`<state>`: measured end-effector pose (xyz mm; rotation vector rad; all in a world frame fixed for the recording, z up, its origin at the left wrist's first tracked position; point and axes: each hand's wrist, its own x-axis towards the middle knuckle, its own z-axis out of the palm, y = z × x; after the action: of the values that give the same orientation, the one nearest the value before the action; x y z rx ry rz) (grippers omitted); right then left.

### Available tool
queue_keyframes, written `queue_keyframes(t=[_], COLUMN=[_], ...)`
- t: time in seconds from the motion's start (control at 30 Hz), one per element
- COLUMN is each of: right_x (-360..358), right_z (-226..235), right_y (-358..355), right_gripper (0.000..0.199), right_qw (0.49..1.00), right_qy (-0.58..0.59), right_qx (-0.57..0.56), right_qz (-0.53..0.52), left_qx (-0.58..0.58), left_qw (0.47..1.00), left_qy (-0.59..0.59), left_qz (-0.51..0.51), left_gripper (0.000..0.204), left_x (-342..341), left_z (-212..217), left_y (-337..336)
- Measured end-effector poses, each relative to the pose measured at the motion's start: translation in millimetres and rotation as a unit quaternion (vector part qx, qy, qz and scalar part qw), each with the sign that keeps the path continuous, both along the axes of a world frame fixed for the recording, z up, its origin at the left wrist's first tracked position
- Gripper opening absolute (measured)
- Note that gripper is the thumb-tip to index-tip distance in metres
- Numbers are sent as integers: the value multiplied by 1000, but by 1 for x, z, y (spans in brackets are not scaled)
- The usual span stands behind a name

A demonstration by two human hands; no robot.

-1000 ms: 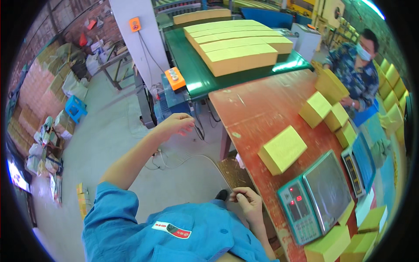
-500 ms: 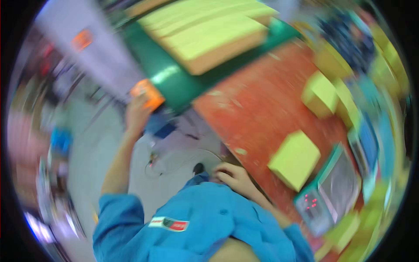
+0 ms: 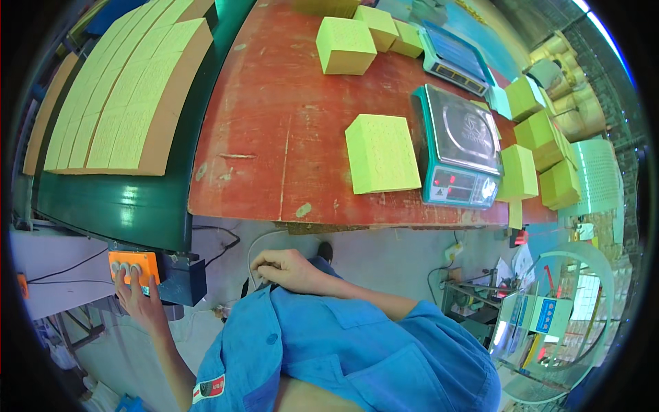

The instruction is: The person weighs stacks of yellow sheets on a digital scale, adds and removes sheets by hand, stacks them on the table, and presses a control button panel to advance items on a conveyor.

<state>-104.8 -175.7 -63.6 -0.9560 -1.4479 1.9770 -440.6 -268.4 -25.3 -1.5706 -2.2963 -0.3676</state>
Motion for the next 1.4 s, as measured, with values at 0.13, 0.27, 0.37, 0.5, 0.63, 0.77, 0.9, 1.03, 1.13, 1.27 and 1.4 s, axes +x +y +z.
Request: queue_keyframes(t=[0.13, 0.27, 0.37, 0.5, 0.63, 0.77, 0.9, 1.03, 1.13, 1.27, 1.4], right_x=[-1, 7, 18, 37, 60, 80, 94, 103, 112, 127, 146], right_z=[5, 21, 17, 19, 14, 14, 12, 9, 9, 11, 13], right_y=[9, 13, 9, 6, 4, 4, 5, 7, 9, 12, 15], right_gripper=[17, 17, 17, 17, 18, 19, 18, 19, 19, 19, 20], right_qw=[995, 988, 978, 975, 978, 991, 993, 990, 991, 991, 992], right_qy=[-52, -94, -82, -69, -62, -64, -47, -50, -47, -39, -60], right_qx=[90, 124, 191, 209, 195, 111, 95, 123, 119, 120, 107], right_qz=[1, -14, -25, -17, -34, -33, -45, -41, -42, -51, -26], left_qx=[1, -2, -6, -20, -35, -53, -73, -100, -110, -119, -124], left_qw=[1000, 999, 999, 999, 998, 997, 996, 992, 988, 988, 987], left_qy=[-4, -17, -19, -12, -20, -46, -50, -77, -104, -96, -100], left_qz=[-19, -39, -46, -40, -40, -27, -29, -23, -7, -9, -8], left_gripper=[40, 41, 42, 43, 46, 48, 50, 48, 47, 47, 47], left_x=[2, -1, -9, -18, -21, -21, -24, -28, -26, -34, -44], left_z=[9, 10, 6, 0, -2, 2, 6, 10, 15, 14, 10], left_y=[0, 1, -1, -6, -3, -3, -5, -3, 0, 2, 1])
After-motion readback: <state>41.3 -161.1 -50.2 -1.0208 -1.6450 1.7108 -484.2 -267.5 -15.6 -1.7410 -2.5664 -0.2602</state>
